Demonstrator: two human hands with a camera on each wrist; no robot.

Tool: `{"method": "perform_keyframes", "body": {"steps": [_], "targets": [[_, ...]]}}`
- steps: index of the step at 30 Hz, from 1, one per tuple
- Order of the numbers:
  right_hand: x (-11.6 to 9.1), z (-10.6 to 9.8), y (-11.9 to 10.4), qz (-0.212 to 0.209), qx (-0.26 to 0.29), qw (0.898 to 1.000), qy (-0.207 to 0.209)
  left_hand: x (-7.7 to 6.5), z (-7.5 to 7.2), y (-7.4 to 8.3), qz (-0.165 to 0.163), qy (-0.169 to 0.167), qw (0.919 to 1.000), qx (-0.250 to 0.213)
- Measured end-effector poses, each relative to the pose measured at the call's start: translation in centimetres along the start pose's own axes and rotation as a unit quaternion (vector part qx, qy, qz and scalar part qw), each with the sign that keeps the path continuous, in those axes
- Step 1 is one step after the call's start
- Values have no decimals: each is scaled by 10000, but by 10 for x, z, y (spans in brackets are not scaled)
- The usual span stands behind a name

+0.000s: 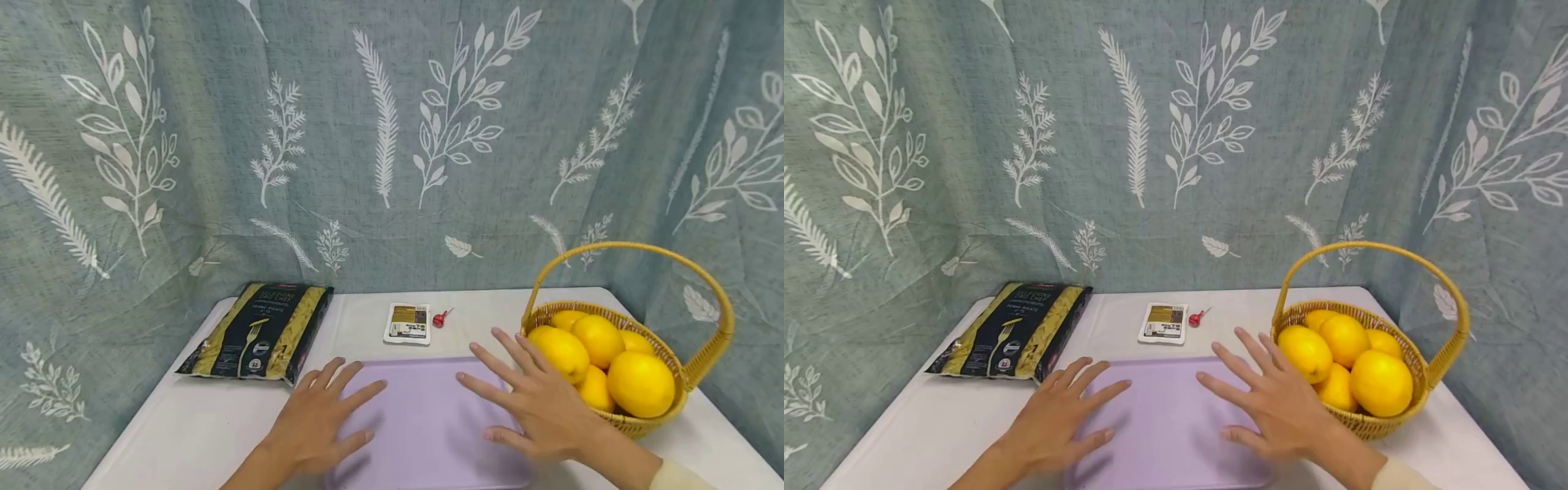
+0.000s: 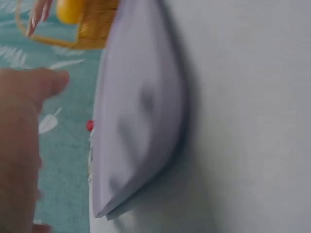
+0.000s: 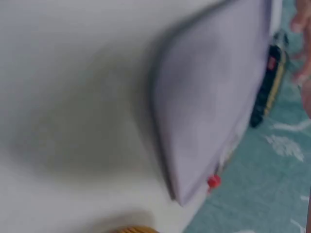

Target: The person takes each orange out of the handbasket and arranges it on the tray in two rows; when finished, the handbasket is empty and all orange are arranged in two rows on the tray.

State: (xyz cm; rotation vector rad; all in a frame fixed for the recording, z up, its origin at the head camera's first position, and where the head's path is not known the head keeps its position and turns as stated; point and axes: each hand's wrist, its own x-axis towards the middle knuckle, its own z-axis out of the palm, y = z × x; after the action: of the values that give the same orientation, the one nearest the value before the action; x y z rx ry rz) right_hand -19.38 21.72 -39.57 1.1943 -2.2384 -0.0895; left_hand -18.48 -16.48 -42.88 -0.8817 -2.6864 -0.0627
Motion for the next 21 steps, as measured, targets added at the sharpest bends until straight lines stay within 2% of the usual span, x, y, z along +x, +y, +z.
{"method": "perform_keyframes", "body": {"steps": [3,5,7,11,13,15,19,21], "targets": [[3,-10,11,422,-104,9990,-94,6,2,-3,-712,-117,9958,-568],[4,-16,20,767,-121,9969,-146,7,4,-5,-1189,-142,9875,-1027],[3,-20,28,1115,-146,9934,-220,8,7,-7,-1645,-159,9740,-1551],[1,-25,42,1728,-104,9845,-299,6,12,-11,-2366,-102,9391,-2490],[-1,-27,47,1956,-75,9802,-315,5,14,-13,-2615,-80,9248,-2761],[-4,-27,50,2188,-16,9751,-370,5,17,-15,-2818,-76,9147,-2897],[-8,-29,52,2720,227,9597,-676,5,20,-17,-3061,-14,9004,-3091],[-9,-30,52,3032,462,9474,-912,4,23,-18,-3101,63,8973,-3142]]}}
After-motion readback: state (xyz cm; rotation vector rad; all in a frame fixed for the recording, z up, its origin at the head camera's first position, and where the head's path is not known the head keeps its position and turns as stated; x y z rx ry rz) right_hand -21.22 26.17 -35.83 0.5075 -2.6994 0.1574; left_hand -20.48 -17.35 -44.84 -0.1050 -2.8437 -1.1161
